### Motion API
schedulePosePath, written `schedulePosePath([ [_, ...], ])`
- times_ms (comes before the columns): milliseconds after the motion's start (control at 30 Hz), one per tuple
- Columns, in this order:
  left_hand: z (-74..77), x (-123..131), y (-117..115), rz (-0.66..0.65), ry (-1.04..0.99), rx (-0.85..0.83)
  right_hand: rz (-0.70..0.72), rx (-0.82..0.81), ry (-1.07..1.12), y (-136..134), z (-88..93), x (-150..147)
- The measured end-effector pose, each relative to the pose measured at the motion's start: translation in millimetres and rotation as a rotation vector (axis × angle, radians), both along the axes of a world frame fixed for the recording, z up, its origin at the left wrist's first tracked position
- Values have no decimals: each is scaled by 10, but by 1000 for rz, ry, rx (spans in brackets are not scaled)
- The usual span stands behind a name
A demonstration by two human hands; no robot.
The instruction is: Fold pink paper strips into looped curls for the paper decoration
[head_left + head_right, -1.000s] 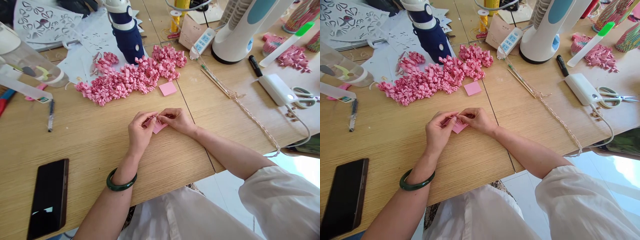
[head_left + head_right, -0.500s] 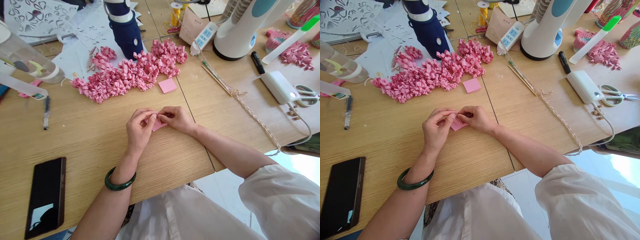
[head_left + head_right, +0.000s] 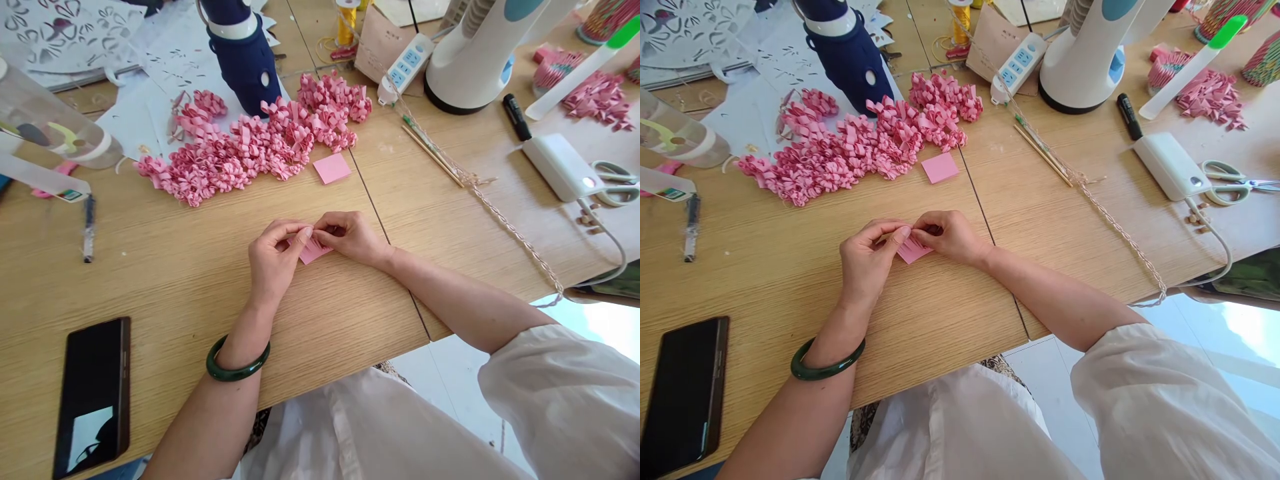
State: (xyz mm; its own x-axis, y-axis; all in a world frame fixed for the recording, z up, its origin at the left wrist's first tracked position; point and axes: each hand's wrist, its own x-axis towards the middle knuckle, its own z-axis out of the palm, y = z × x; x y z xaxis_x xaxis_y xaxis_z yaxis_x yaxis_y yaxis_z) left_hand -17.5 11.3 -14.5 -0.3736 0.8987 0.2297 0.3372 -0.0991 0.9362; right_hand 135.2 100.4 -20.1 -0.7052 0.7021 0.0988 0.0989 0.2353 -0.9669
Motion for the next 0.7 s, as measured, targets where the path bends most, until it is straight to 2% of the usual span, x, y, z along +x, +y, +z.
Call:
schedulePosePath([
  [300,14,6,-8,19,38,-20,7,43,13,8,-20,-4],
  [700,50,26,-12,33,152,50,24,20,22,1,0,-8],
])
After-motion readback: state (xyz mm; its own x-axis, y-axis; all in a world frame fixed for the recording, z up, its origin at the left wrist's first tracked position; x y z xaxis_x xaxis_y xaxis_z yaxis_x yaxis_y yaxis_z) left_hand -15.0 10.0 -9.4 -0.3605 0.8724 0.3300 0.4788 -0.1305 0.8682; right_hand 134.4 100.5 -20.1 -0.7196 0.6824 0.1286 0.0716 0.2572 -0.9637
